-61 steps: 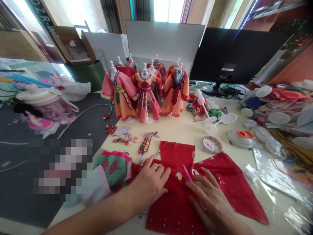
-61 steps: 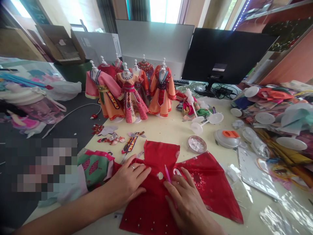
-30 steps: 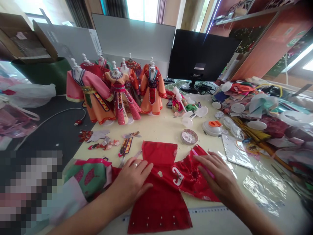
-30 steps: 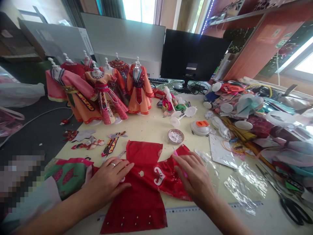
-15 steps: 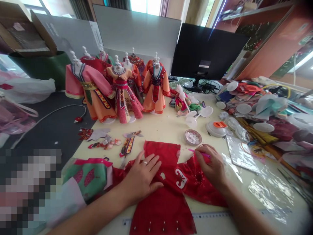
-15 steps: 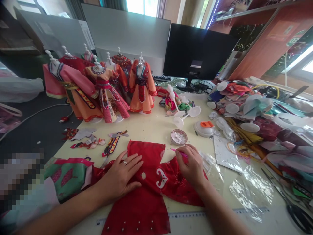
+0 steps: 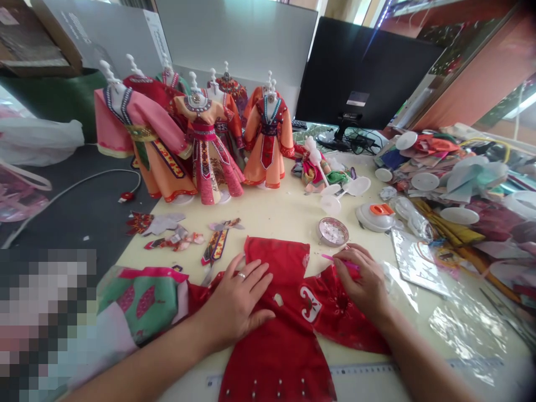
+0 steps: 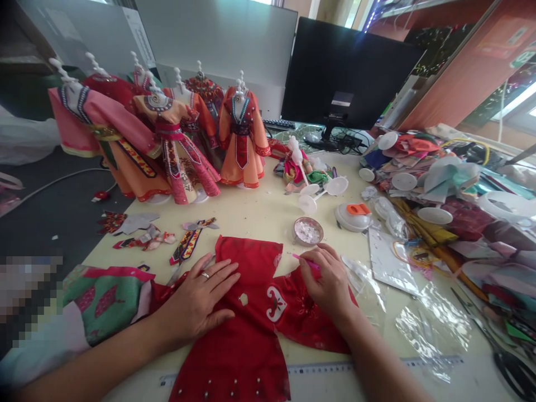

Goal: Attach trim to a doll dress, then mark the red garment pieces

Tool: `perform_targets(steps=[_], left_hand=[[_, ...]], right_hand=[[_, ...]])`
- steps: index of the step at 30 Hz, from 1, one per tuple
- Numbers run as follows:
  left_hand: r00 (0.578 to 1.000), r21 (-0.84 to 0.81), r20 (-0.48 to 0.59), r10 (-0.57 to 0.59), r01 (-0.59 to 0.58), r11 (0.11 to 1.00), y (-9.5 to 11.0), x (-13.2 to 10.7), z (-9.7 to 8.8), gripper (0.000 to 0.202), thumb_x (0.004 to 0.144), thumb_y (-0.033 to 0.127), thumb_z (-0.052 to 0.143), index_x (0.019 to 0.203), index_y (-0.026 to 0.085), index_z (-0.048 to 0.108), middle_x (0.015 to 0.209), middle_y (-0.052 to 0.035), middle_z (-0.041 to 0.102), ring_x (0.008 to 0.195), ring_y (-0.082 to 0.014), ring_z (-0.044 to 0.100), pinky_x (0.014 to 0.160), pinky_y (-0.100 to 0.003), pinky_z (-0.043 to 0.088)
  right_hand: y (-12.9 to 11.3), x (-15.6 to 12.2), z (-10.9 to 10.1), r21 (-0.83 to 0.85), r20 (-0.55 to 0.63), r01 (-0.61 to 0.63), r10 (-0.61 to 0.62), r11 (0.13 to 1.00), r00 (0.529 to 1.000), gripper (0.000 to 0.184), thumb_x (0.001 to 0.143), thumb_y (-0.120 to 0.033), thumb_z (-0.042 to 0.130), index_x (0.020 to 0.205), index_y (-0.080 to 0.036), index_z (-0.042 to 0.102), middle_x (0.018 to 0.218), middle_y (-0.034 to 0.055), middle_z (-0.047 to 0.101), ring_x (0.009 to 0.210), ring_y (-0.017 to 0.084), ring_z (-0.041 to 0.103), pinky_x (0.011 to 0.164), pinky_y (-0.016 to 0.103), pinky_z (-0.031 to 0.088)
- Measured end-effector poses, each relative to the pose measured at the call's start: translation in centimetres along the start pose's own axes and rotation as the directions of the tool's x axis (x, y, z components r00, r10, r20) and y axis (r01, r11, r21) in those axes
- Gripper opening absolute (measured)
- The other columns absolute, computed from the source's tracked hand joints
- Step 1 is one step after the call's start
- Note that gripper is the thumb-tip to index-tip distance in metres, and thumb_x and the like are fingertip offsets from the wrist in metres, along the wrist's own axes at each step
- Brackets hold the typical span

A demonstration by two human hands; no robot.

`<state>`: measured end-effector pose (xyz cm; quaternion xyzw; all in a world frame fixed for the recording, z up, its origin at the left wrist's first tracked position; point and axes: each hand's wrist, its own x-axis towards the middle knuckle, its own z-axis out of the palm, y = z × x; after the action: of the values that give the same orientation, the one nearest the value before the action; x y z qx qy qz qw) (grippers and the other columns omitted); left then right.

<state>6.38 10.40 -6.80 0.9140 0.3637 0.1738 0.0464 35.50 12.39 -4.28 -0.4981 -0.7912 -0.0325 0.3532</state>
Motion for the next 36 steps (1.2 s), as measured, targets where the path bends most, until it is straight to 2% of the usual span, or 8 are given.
perform_targets(steps=[4, 14, 22, 26, 32, 36], left_hand=[[1.000, 0.004, -0.010, 0.009, -0.009, 1.000, 0.0, 0.0, 0.0, 0.057, 0.092, 0.054, 0.036, 0.128, 0.012, 0.052, 0.133, -0.0128, 0.053, 0.126, -0.0290, 0.042, 0.111, -0.054, 0.017], [0.998, 0.001, -0.060, 0.028, -0.028, 1.000, 0.0, 0.0, 0.0, 0.056, 0.093, 0.053, 0.037, 0.126, 0.011, 0.053, 0.129, -0.0134, 0.056, 0.123, -0.0293, 0.046, 0.110, -0.054, 0.019], [0.997, 0.012, -0.064, 0.040, -0.039, 0.999, 0.0, 0.4, -0.7, 0.053, 0.093, 0.049, 0.040, 0.122, 0.008, 0.055, 0.126, -0.0157, 0.059, 0.120, -0.0314, 0.050, 0.106, -0.056, 0.027], [0.998, 0.026, -0.042, 0.038, -0.037, 0.999, -0.1, 0.4, -0.7, 0.054, 0.092, 0.051, 0.039, 0.120, 0.008, 0.056, 0.127, -0.0164, 0.058, 0.121, -0.0321, 0.049, 0.106, -0.057, 0.027], [0.999, 0.037, -0.017, 0.030, -0.029, 0.999, -0.1, 0.5, -0.8, 0.053, 0.092, 0.051, 0.040, 0.119, 0.008, 0.056, 0.127, -0.0176, 0.057, 0.121, -0.0326, 0.050, 0.105, -0.057, 0.027], [0.998, 0.044, -0.061, 0.029, -0.027, 0.999, -0.1, 0.6, -1.0, 0.052, 0.092, 0.049, 0.041, 0.118, 0.007, 0.057, 0.124, -0.0183, 0.059, 0.118, -0.0321, 0.052, 0.104, -0.058, 0.028]], right_hand=[[0.1, 0.1, 0.1, 0.021, 0.017, -0.010, 0.010, 1.000, 1.000, 0.011, 0.083, -0.013, 0.054, 0.085, -0.023, 0.055, 0.074, 0.0005, 0.063, 0.081, 0.019, 0.060, 0.084, 0.037, 0.049], [0.0, 0.2, -0.1, 0.017, -0.035, 0.019, -0.018, 1.000, 0.999, 0.011, 0.083, -0.013, 0.054, 0.085, -0.024, 0.056, 0.073, 0.0000, 0.064, 0.076, 0.018, 0.062, 0.085, 0.038, 0.050], [-0.2, 0.1, -0.6, 0.089, -0.173, 0.035, -0.019, 0.995, 0.985, 0.013, 0.079, -0.009, 0.057, 0.084, -0.022, 0.058, 0.070, -0.0011, 0.062, 0.070, 0.016, 0.061, 0.089, 0.045, 0.050], [-0.4, 0.0, -1.1, 0.158, -0.273, 0.053, -0.008, 0.986, 0.962, 0.015, 0.076, -0.008, 0.059, 0.084, -0.021, 0.059, 0.069, -0.0020, 0.061, 0.063, 0.014, 0.059, 0.090, 0.050, 0.050], [-0.6, 0.4, -2.0, 0.206, -0.457, 0.068, 0.035, 0.976, 0.889, 0.010, 0.075, -0.012, 0.061, 0.081, -0.020, 0.063, 0.067, -0.0018, 0.061, 0.059, 0.013, 0.058, 0.086, 0.052, 0.051], [-0.9, 0.6, -2.8, 0.192, -0.507, 0.060, 0.047, 0.979, 0.861, 0.009, 0.077, -0.016, 0.061, 0.083, -0.021, 0.065, 0.067, -0.0013, 0.061, 0.062, 0.015, 0.060, 0.087, 0.053, 0.051]])
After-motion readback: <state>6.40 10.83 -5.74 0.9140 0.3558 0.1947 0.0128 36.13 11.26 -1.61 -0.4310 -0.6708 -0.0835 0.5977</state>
